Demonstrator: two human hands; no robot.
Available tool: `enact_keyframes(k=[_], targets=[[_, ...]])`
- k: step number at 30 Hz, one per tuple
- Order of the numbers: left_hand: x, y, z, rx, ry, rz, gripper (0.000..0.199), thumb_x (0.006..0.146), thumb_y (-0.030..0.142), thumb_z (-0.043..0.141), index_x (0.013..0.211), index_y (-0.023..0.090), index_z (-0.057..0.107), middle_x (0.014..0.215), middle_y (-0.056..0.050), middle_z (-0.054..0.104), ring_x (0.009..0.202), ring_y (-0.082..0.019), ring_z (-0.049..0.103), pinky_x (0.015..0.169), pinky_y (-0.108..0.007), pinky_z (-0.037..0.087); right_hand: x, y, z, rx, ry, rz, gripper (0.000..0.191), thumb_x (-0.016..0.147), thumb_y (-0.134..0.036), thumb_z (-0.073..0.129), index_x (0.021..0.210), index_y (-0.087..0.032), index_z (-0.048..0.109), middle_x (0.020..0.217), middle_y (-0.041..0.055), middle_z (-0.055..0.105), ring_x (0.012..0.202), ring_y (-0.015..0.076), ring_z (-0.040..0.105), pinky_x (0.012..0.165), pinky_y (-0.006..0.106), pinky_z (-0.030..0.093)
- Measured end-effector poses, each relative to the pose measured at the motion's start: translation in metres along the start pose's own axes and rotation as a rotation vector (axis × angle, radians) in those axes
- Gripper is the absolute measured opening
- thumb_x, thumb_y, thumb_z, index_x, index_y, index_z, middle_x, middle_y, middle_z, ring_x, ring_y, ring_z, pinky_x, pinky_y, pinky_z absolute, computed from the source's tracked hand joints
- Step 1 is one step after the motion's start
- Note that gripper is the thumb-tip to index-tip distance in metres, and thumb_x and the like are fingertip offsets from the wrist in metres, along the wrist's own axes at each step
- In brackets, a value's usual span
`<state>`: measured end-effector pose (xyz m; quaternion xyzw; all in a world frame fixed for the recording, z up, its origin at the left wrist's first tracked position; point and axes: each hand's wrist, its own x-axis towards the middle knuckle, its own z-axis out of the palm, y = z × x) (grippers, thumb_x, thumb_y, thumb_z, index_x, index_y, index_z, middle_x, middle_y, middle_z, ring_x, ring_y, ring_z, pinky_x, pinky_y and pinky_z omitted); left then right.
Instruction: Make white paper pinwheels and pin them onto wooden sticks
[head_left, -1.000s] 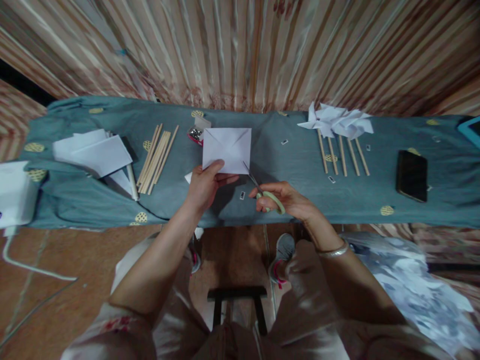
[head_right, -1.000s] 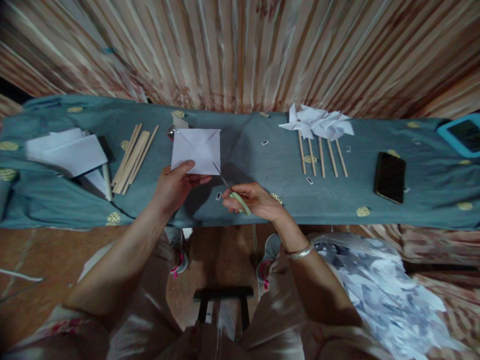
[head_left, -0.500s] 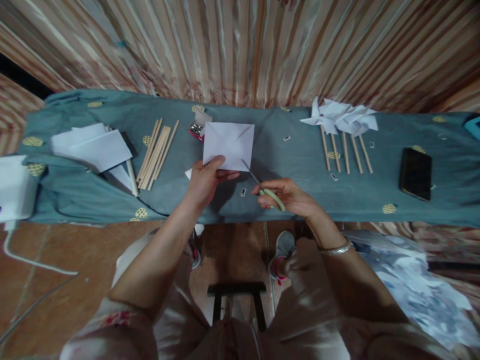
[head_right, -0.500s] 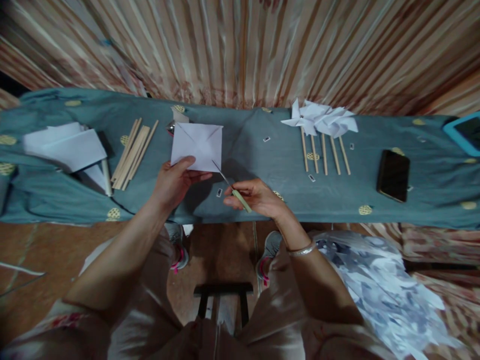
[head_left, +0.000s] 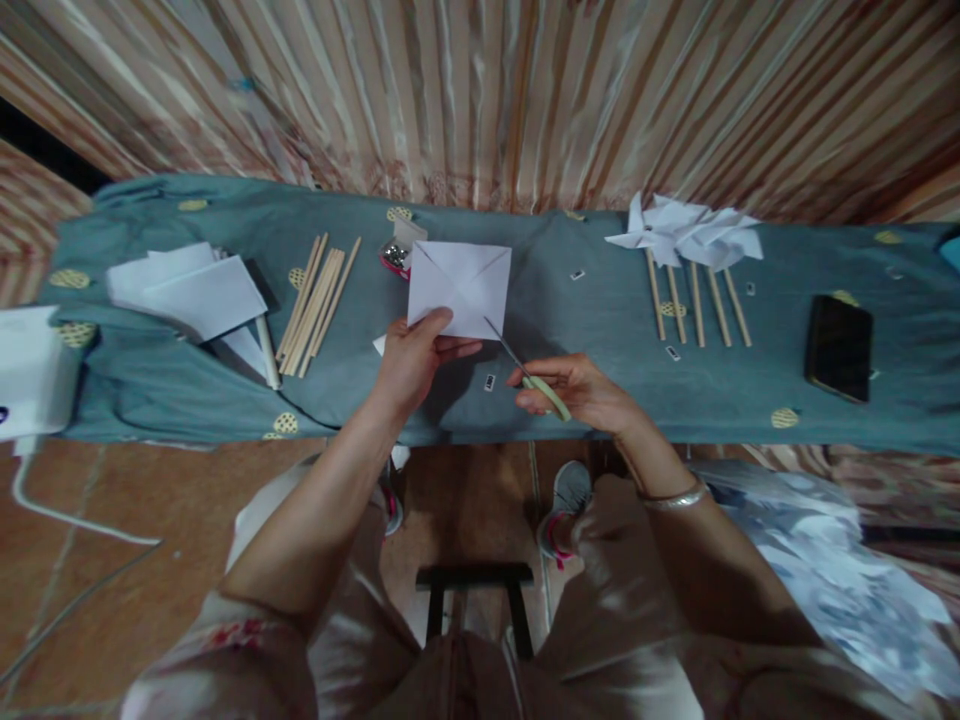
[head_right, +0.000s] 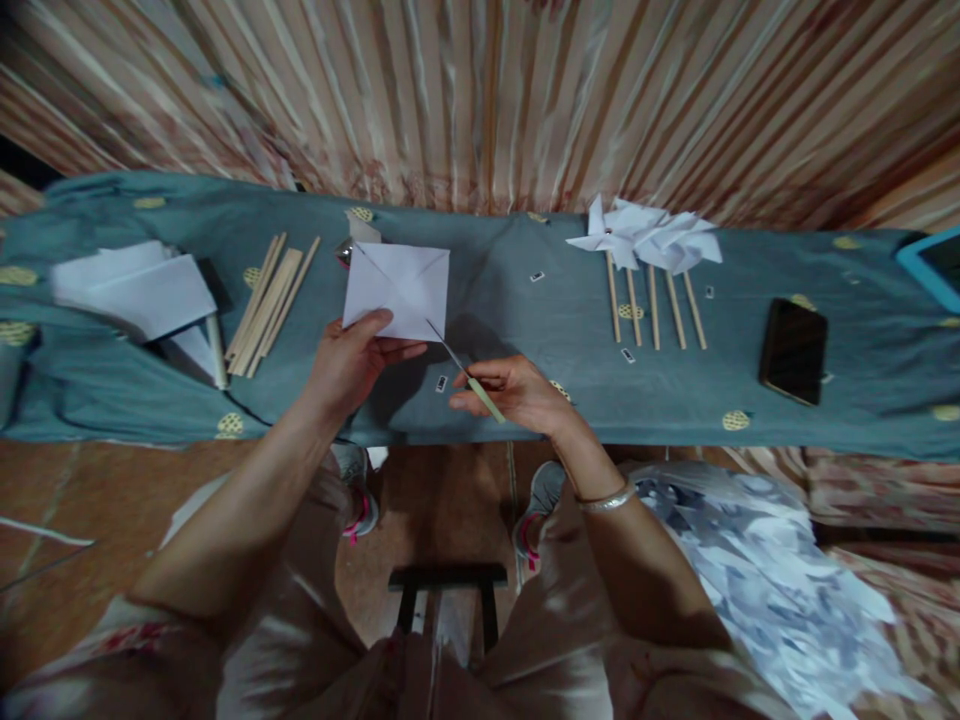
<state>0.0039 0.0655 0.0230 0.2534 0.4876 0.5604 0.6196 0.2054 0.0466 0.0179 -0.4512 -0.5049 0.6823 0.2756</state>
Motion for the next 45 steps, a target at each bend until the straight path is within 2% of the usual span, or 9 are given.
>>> enact_keyframes(k=[5, 13, 16, 21, 30, 36, 45], targets=[[-0.0015, 0.0016, 0.0012, 0.014, 0.020, -0.010, 0.013, 0.074, 0.025, 0.072, 0.082, 0.018, 0.065, 0.074, -0.004, 0.073, 0.084, -0.027, 0.074, 0.080, -0.040, 0.062, 0.0003, -0.0002, -0.0005, -0.075, 0.008, -0.029, 0.030, 0.056, -0.036, 0.087, 0.073, -0.016, 0.073, 0.054, -0.0052, 0.057, 0.050, 0.0060, 0.047, 0.046, 0.020, 0.037], [0.0004, 0.0012, -0.0005, -0.012, 0.005, -0.003, 0.007, 0.076, 0.020, 0.070, 0.078, 0.017, 0.064, 0.077, -0.005, 0.073, 0.087, -0.028, 0.074, 0.081, -0.042, 0.061, 0.0002, -0.0021, -0.0007, -0.095, -0.003, -0.041, 0.032, 0.056, -0.039, 0.087, 0.073, -0.017, 0.072, 0.055, -0.0057, 0.055, 0.051, 0.0069, 0.046, 0.050, 0.023, 0.041], [0.0008, 0.0015, -0.0005, 0.001, 0.001, -0.006, 0.006, 0.078, 0.020, 0.068, 0.083, 0.017, 0.065, 0.078, -0.004, 0.074, 0.086, -0.026, 0.075, 0.082, -0.040, 0.062, 0.0004, -0.0034, -0.0016, -0.115, -0.012, -0.014, 0.037, 0.054, -0.042, 0.087, 0.074, -0.016, 0.071, 0.056, -0.0057, 0.054, 0.053, 0.0070, 0.046, 0.052, 0.024, 0.041], [-0.0002, 0.0034, 0.0012, 0.039, 0.007, -0.021, 0.019, 0.080, 0.020, 0.063, 0.098, 0.014, 0.065, 0.080, -0.004, 0.075, 0.081, -0.023, 0.075, 0.081, -0.036, 0.062, 0.0000, -0.0072, -0.0027, -0.135, -0.026, 0.059, 0.045, 0.051, -0.044, 0.089, 0.076, -0.013, 0.069, 0.057, -0.0061, 0.051, 0.055, 0.0068, 0.045, 0.054, 0.025, 0.039], [-0.0003, 0.0005, 0.0005, 0.008, -0.013, -0.027, 0.003, 0.079, 0.016, 0.061, 0.081, 0.016, 0.062, 0.079, -0.005, 0.075, 0.087, -0.026, 0.076, 0.086, -0.040, 0.061, 0.0006, -0.0053, -0.0014, -0.156, -0.015, 0.056, 0.049, 0.051, -0.050, 0.087, 0.077, -0.014, 0.068, 0.058, -0.0056, 0.051, 0.056, 0.0072, 0.043, 0.053, 0.025, 0.035], [-0.0045, -0.0032, 0.0034, 0.030, -0.062, -0.047, 0.008, 0.076, 0.019, 0.062, 0.082, 0.014, 0.062, 0.081, -0.008, 0.075, 0.082, -0.027, 0.076, 0.087, -0.045, 0.060, 0.0018, -0.0044, -0.0018, -0.166, -0.013, 0.037, 0.047, 0.052, -0.049, 0.086, 0.077, -0.014, 0.068, 0.060, -0.0049, 0.053, 0.057, 0.0076, 0.044, 0.055, 0.026, 0.037], [-0.0052, -0.0033, 0.0038, 0.052, -0.073, -0.034, 0.012, 0.075, 0.020, 0.062, 0.085, 0.014, 0.062, 0.082, -0.007, 0.075, 0.082, -0.025, 0.076, 0.084, -0.040, 0.061, 0.0015, -0.0060, -0.0018, -0.134, -0.017, 0.051, 0.044, 0.052, -0.045, 0.088, 0.075, -0.014, 0.067, 0.058, -0.0055, 0.052, 0.056, 0.0072, 0.044, 0.054, 0.025, 0.037]])
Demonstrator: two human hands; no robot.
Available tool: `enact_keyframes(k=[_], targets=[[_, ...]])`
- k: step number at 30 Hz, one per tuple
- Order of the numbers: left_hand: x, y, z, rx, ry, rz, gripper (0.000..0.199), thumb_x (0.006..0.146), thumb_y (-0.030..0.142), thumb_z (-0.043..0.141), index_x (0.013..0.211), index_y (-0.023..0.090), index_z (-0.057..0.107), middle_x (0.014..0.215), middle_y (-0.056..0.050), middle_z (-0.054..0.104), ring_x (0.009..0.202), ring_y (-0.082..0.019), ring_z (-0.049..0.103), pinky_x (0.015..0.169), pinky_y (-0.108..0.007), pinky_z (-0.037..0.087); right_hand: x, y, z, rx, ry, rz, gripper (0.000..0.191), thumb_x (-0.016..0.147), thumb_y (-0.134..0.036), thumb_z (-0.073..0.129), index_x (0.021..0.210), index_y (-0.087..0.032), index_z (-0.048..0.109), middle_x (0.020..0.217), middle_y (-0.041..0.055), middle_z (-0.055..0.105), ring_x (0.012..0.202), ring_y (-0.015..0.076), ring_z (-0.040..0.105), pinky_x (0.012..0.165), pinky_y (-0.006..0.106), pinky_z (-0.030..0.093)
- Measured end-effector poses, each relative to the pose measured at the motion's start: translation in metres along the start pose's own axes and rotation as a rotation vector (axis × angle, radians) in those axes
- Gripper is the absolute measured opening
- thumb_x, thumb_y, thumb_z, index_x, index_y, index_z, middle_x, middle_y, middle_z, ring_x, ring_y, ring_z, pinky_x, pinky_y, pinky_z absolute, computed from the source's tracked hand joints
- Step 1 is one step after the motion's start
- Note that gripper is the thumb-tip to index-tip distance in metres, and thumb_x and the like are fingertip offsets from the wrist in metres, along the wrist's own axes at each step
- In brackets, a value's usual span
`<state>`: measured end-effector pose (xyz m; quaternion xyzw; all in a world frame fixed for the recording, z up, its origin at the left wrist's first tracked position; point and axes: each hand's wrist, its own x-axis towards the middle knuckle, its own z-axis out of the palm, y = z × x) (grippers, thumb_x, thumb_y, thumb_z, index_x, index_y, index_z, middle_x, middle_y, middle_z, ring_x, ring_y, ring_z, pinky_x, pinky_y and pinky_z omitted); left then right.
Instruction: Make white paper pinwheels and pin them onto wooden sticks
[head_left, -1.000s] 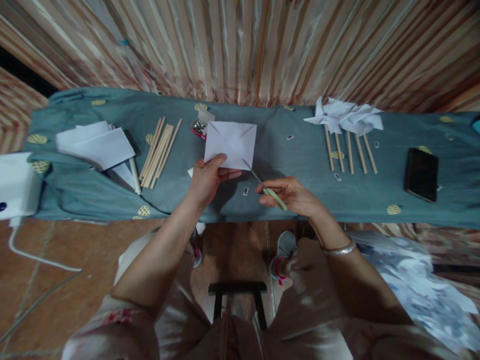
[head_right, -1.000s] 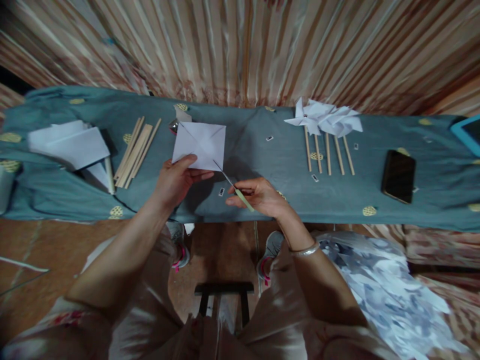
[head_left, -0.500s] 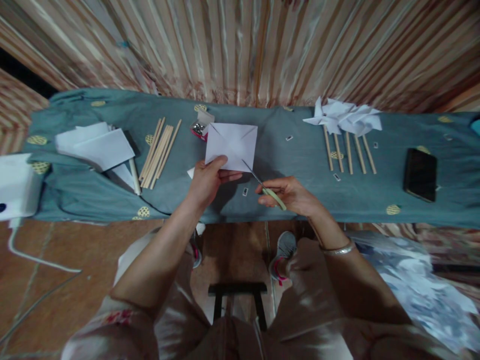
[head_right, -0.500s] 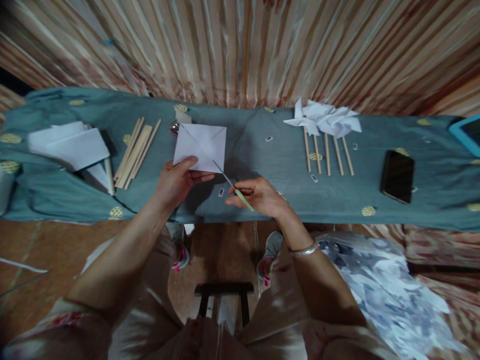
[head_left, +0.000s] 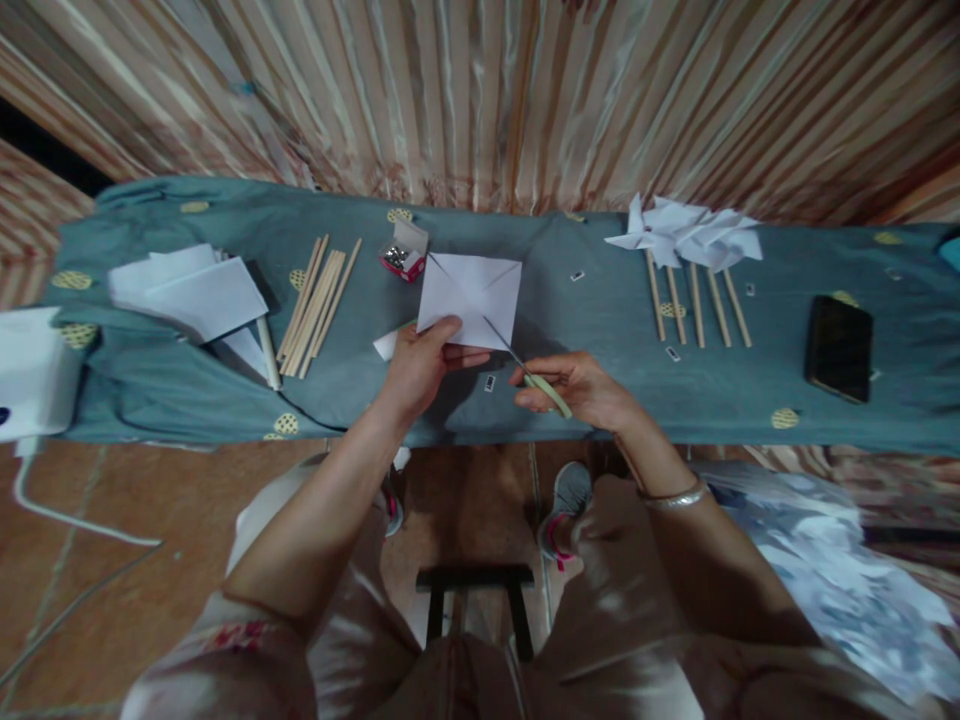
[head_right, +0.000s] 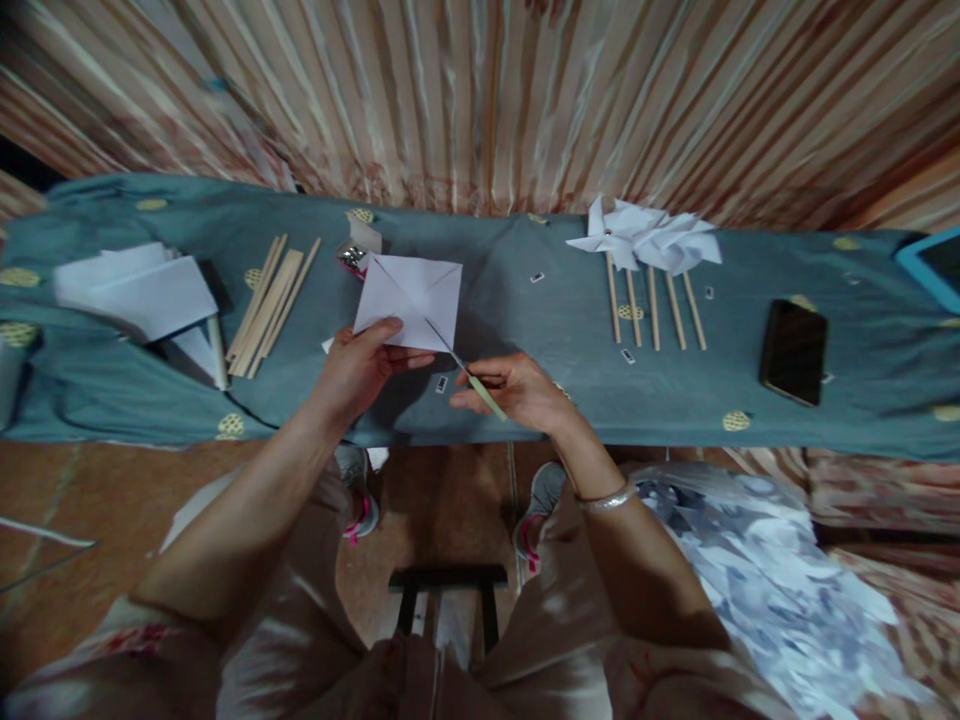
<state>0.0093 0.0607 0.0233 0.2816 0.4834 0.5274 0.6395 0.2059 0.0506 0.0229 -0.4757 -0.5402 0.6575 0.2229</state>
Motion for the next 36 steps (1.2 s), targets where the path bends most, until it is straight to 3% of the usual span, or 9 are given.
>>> enact_keyframes(k=[14, 28, 36], targets=[[-0.0020, -0.0025, 0.0014, 0.003, -0.020, -0.002, 0.009, 0.076, 0.018, 0.062, 0.083, 0.013, 0.063, 0.081, -0.006, 0.074, 0.076, -0.025, 0.076, 0.081, -0.041, 0.063, 0.0024, 0.0022, 0.0012, -0.024, 0.017, -0.035, 0.048, 0.052, -0.051, 0.087, 0.076, -0.015, 0.068, 0.059, -0.0049, 0.054, 0.057, 0.0078, 0.045, 0.055, 0.026, 0.038], [-0.0029, -0.0020, 0.0015, -0.007, -0.021, -0.008, 0.009, 0.076, 0.016, 0.061, 0.084, 0.012, 0.064, 0.083, -0.009, 0.075, 0.084, -0.028, 0.076, 0.085, -0.044, 0.062, 0.0026, 0.0002, 0.0013, 0.044, 0.035, 0.048, 0.054, 0.043, -0.052, 0.091, 0.074, -0.015, 0.069, 0.056, -0.0044, 0.056, 0.053, 0.0074, 0.048, 0.050, 0.024, 0.038], [-0.0044, -0.0005, 0.0031, 0.008, -0.006, -0.024, 0.009, 0.077, 0.017, 0.060, 0.085, 0.012, 0.064, 0.082, -0.007, 0.074, 0.085, -0.025, 0.076, 0.085, -0.040, 0.062, 0.0035, 0.0011, 0.0021, 0.035, 0.044, 0.049, 0.054, 0.043, -0.055, 0.089, 0.072, -0.015, 0.068, 0.057, -0.0034, 0.057, 0.054, 0.0082, 0.049, 0.050, 0.024, 0.040]])
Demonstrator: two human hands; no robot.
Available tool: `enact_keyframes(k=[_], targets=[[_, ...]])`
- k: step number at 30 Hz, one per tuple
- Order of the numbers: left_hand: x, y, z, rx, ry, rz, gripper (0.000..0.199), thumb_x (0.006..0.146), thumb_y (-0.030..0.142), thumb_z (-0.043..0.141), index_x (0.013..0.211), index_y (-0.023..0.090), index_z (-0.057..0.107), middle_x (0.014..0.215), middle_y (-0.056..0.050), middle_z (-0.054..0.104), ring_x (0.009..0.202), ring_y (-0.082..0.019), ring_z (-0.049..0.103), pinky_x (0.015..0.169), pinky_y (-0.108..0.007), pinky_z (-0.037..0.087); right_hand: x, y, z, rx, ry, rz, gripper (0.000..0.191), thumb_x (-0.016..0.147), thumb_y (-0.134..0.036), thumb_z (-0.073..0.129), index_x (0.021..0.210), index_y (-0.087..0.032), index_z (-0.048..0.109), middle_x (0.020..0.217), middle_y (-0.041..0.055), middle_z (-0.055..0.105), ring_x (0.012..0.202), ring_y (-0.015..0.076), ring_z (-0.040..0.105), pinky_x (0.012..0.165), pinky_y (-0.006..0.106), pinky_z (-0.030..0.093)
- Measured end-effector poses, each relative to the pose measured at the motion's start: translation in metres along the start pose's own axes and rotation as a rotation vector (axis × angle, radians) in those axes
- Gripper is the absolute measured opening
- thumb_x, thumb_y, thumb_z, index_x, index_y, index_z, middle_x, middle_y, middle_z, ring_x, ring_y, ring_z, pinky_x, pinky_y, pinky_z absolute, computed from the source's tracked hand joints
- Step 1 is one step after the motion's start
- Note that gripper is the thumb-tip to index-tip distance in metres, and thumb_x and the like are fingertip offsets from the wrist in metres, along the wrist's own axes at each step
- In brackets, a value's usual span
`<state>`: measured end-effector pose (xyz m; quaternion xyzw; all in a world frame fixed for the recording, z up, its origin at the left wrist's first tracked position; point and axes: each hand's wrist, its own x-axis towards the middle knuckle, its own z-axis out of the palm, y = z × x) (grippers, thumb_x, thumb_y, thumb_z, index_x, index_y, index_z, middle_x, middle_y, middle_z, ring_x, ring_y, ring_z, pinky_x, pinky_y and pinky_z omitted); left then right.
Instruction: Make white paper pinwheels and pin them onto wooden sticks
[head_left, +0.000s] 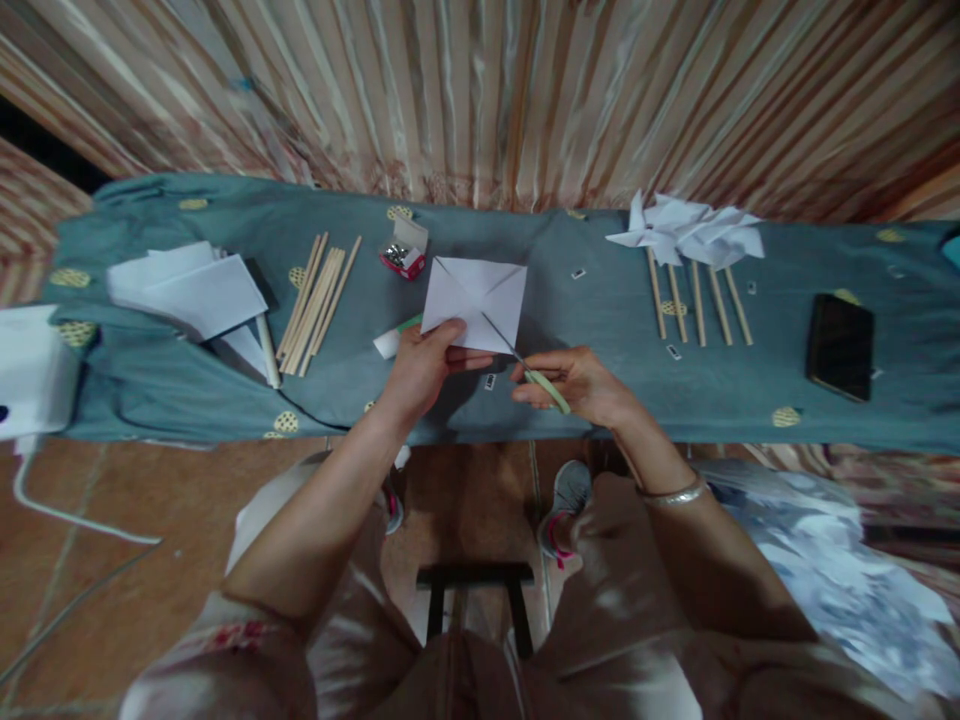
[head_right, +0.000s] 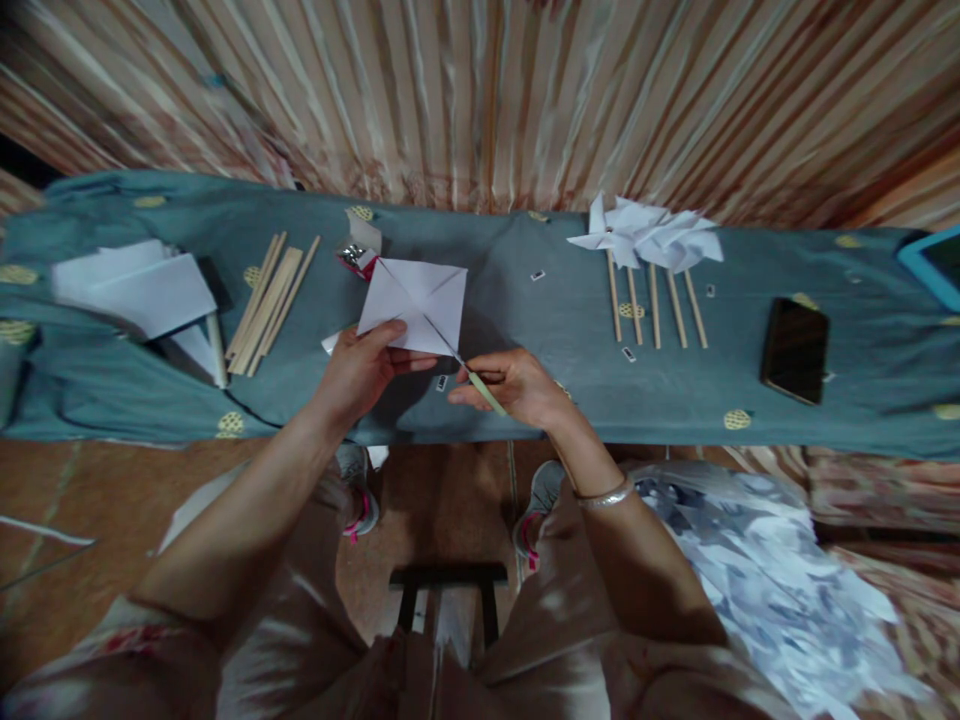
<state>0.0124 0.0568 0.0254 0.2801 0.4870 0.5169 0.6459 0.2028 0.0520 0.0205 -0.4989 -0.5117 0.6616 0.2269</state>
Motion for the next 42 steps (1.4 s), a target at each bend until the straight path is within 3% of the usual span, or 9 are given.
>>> enact_keyframes(k=[22, 28, 34, 37, 42], targets=[[0.002, -0.002, 0.001, -0.011, -0.015, 0.020, 0.010, 0.077, 0.017, 0.061, 0.085, 0.013, 0.064, 0.082, -0.007, 0.074, 0.081, -0.025, 0.076, 0.084, -0.042, 0.063, -0.001, -0.003, 0.003, -0.009, 0.012, 0.010, 0.049, 0.045, -0.049, 0.090, 0.071, -0.015, 0.066, 0.057, -0.0047, 0.056, 0.054, 0.0076, 0.048, 0.050, 0.023, 0.039], [0.006, -0.002, 0.002, -0.027, 0.015, 0.017, 0.005, 0.076, 0.016, 0.061, 0.081, 0.014, 0.062, 0.079, -0.006, 0.073, 0.075, -0.024, 0.076, 0.084, -0.042, 0.062, -0.007, -0.001, -0.007, -0.122, -0.031, -0.051, 0.047, 0.052, -0.053, 0.086, 0.071, -0.015, 0.065, 0.058, -0.0054, 0.052, 0.054, 0.0065, 0.044, 0.050, 0.023, 0.035], [0.010, -0.003, 0.002, -0.061, 0.039, 0.005, 0.011, 0.076, 0.016, 0.061, 0.087, 0.014, 0.060, 0.082, -0.008, 0.075, 0.084, -0.026, 0.076, 0.088, -0.042, 0.060, -0.016, 0.012, -0.026, -0.249, -0.070, -0.027, 0.050, 0.057, -0.059, 0.082, 0.076, -0.015, 0.066, 0.056, -0.0069, 0.047, 0.051, 0.0060, 0.037, 0.047, 0.022, 0.028], [0.010, -0.005, 0.004, -0.071, 0.040, -0.008, 0.010, 0.078, 0.014, 0.059, 0.089, 0.014, 0.060, 0.085, -0.009, 0.075, 0.083, -0.025, 0.076, 0.088, -0.041, 0.061, -0.021, 0.020, -0.039, -0.415, 0.021, -0.071, 0.050, 0.064, -0.062, 0.078, 0.079, -0.016, 0.069, 0.053, -0.0067, 0.046, 0.050, 0.0072, 0.036, 0.047, 0.024, 0.026], [0.007, -0.015, 0.012, -0.066, 0.002, -0.056, 0.007, 0.083, 0.013, 0.056, 0.087, 0.012, 0.061, 0.083, -0.009, 0.075, 0.072, -0.022, 0.076, 0.083, -0.040, 0.062, -0.030, 0.020, -0.050, -0.891, 0.399, -0.148, 0.043, 0.076, -0.056, 0.070, 0.092, -0.016, 0.071, 0.056, -0.0014, 0.056, 0.052, 0.0133, 0.048, 0.054, 0.027, 0.031]])
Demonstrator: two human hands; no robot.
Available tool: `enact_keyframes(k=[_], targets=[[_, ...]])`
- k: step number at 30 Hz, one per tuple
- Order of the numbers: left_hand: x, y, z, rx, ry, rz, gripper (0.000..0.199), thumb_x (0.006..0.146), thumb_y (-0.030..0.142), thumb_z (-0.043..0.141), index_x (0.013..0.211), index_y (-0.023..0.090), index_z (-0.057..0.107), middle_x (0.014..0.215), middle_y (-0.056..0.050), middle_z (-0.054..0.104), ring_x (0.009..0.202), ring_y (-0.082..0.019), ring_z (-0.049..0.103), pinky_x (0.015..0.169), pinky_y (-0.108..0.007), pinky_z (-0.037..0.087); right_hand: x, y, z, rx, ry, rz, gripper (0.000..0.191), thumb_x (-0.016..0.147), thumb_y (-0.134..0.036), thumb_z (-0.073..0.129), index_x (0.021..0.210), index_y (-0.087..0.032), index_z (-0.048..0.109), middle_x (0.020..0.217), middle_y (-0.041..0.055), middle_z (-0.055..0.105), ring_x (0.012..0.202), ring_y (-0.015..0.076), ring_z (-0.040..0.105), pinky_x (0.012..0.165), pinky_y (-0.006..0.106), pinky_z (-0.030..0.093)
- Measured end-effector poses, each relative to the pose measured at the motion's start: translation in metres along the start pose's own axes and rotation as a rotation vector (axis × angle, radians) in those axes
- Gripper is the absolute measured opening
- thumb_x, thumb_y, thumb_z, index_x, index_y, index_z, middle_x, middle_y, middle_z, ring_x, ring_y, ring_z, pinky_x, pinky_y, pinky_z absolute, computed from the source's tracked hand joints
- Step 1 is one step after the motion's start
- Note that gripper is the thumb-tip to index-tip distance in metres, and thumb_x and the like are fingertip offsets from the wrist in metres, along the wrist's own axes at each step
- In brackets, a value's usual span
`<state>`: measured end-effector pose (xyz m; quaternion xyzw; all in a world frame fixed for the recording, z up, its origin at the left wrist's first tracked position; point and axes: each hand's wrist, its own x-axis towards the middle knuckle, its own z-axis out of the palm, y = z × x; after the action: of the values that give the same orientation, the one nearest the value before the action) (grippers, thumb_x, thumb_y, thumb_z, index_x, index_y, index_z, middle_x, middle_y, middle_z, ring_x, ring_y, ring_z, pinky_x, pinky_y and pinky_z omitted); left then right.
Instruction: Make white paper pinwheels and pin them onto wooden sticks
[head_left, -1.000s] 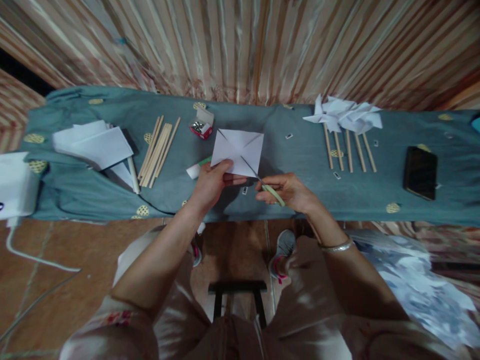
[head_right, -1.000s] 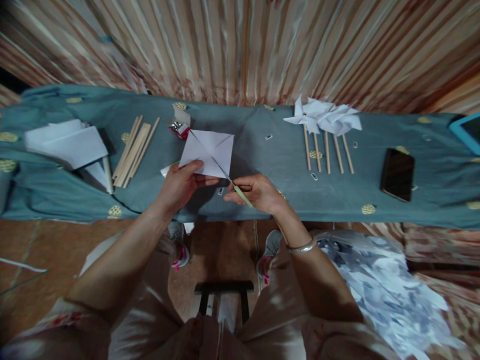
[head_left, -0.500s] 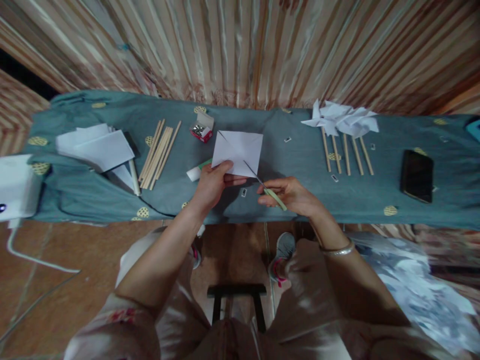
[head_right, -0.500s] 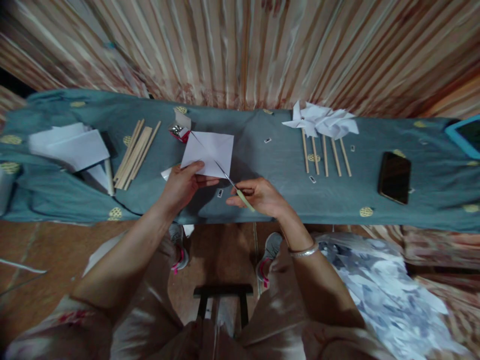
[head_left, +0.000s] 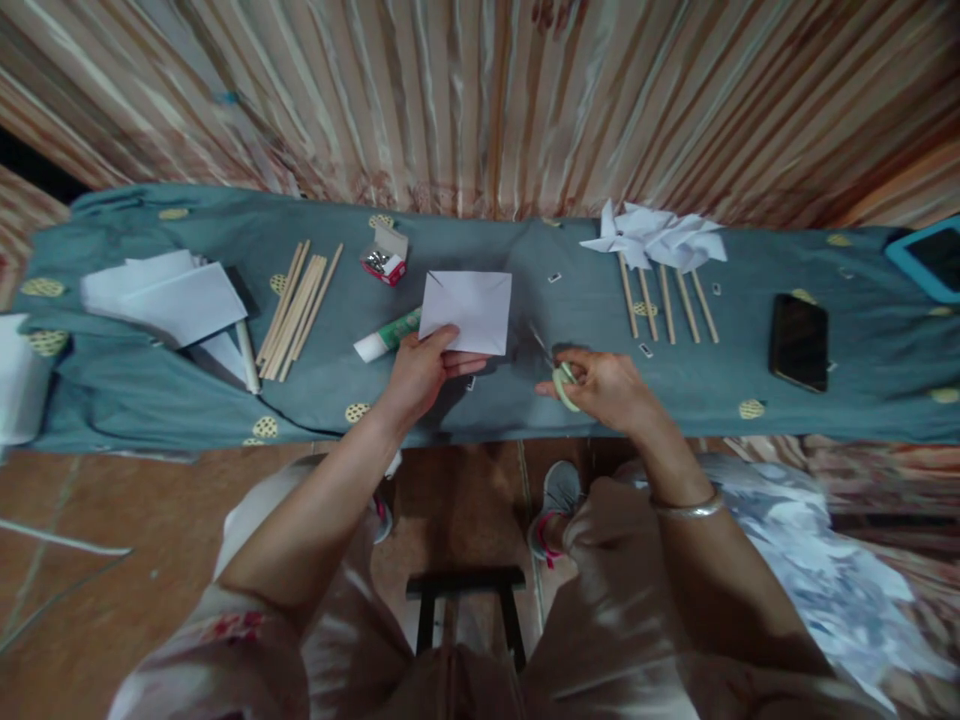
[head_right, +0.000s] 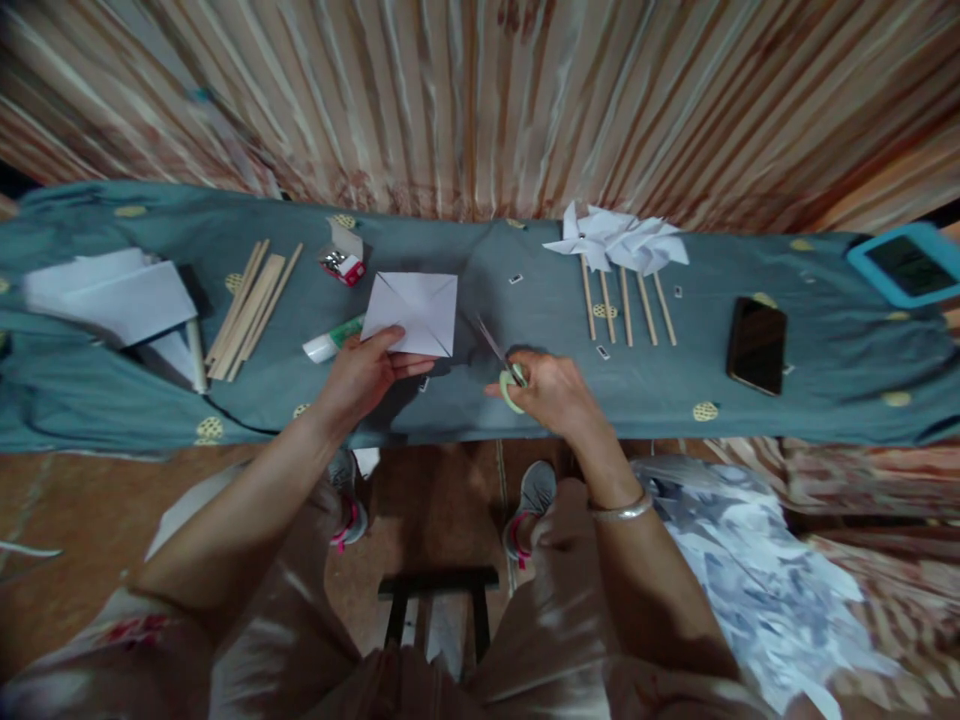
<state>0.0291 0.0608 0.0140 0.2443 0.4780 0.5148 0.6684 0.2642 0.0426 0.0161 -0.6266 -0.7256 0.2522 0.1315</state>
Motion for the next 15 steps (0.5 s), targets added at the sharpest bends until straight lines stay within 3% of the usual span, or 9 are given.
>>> enact_keyframes(k=[3, 7, 15], targets=[[-0.002, -0.008, 0.006, 0.016, -0.048, -0.034, 0.010, 0.085, 0.015, 0.055, 0.090, 0.010, 0.062, 0.082, -0.011, 0.075, 0.068, -0.022, 0.075, 0.078, -0.038, 0.063, -0.001, 0.000, -0.002, -0.178, 0.112, 0.031, 0.042, 0.082, -0.049, 0.065, 0.108, -0.017, 0.068, 0.075, 0.0060, 0.069, 0.064, 0.0203, 0.061, 0.059, 0.029, 0.038], [-0.006, -0.015, 0.015, 0.018, -0.081, -0.111, 0.015, 0.088, 0.017, 0.055, 0.097, 0.008, 0.063, 0.088, -0.015, 0.076, 0.072, -0.024, 0.076, 0.078, -0.038, 0.063, -0.001, 0.002, -0.001, -0.322, 0.184, 0.042, 0.049, 0.085, -0.038, 0.060, 0.127, -0.012, 0.058, 0.091, 0.0131, 0.073, 0.080, 0.0272, 0.068, 0.068, 0.032, 0.045], [-0.007, -0.028, 0.026, -0.089, -0.139, -0.218, 0.008, 0.092, 0.014, 0.053, 0.089, 0.010, 0.060, 0.092, -0.017, 0.075, 0.088, -0.028, 0.076, 0.086, -0.044, 0.060, 0.004, 0.005, 0.001, -0.502, 0.239, 0.077, 0.051, 0.089, -0.029, 0.050, 0.134, -0.004, 0.049, 0.093, 0.0190, 0.072, 0.084, 0.0292, 0.066, 0.077, 0.037, 0.048]])
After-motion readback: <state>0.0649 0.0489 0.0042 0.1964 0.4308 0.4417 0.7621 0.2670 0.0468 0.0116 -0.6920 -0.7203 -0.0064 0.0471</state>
